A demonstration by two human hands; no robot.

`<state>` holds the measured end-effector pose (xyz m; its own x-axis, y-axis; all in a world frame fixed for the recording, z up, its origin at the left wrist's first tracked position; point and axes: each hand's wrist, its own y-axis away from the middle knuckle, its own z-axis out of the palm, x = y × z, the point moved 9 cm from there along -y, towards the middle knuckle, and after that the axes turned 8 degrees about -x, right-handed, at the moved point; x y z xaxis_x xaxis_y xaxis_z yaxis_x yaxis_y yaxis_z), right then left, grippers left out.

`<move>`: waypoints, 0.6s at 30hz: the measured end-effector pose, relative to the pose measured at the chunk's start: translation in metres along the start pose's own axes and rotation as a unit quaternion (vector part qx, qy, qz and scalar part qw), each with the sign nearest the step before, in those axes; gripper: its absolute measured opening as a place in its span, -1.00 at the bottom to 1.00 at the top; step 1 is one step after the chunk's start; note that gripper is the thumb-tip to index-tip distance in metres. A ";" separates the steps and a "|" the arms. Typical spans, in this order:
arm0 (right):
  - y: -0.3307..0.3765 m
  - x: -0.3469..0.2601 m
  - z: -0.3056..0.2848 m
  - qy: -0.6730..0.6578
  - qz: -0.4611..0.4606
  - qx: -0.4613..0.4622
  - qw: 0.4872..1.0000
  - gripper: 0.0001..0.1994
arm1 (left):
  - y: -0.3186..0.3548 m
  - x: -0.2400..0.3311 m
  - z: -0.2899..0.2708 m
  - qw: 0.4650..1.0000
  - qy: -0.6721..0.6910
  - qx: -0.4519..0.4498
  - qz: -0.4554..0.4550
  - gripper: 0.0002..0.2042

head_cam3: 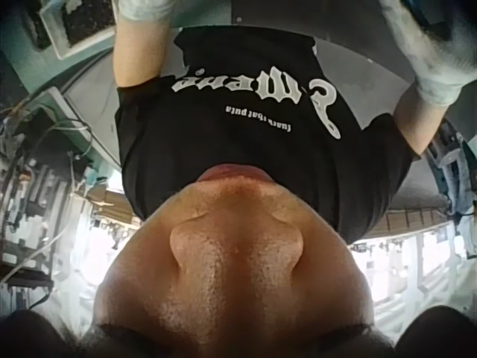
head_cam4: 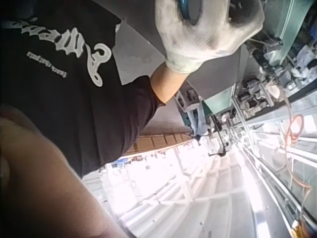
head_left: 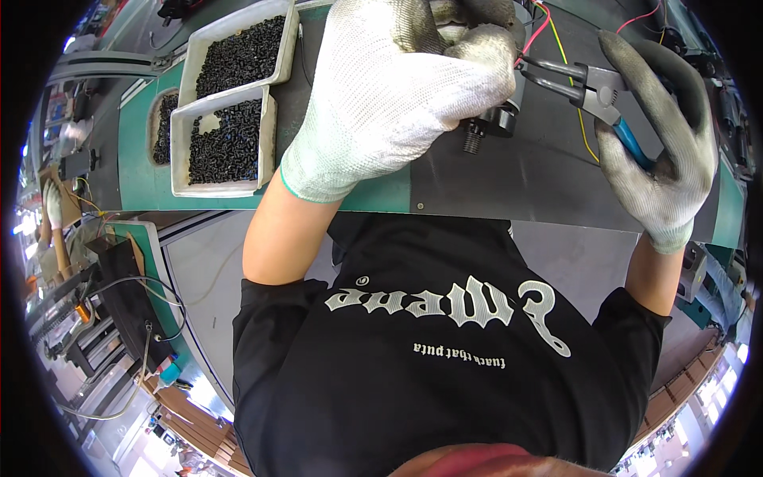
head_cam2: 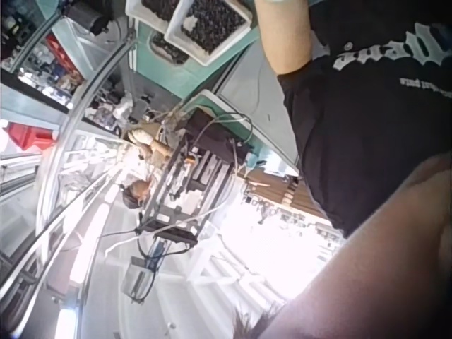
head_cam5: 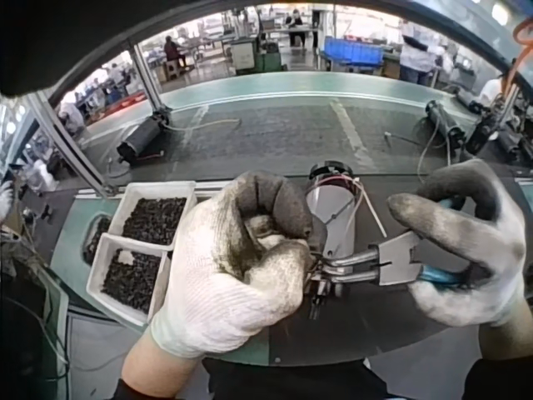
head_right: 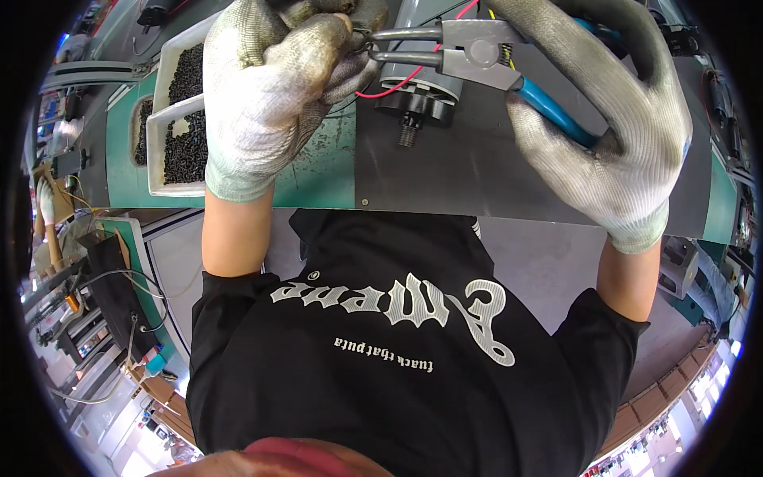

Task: The recorder is assembling electric motors by attaching a fan component and securing parts using power tools.

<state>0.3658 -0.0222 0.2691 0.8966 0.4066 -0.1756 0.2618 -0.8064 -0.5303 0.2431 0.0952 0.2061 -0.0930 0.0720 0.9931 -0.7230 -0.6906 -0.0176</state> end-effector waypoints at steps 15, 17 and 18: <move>0.009 0.003 0.000 0.053 -0.057 -0.001 0.997 -0.46 | -0.007 0.005 0.009 0.989 0.029 -0.066 0.132 -0.82; 0.006 0.008 0.005 0.064 -0.020 -0.031 0.997 -0.47 | -0.005 -0.013 0.001 0.999 0.040 -0.002 -0.005 -0.83; 0.004 0.010 0.008 0.068 -0.002 -0.046 0.997 -0.47 | -0.005 -0.017 0.002 0.998 0.061 -0.010 -0.016 -0.83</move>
<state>0.3730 -0.0183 0.2588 0.9340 0.3528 -0.0570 0.2911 -0.8436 -0.4512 0.2500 0.0962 0.1900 -0.1508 0.1821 0.9716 -0.7404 -0.6721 0.0110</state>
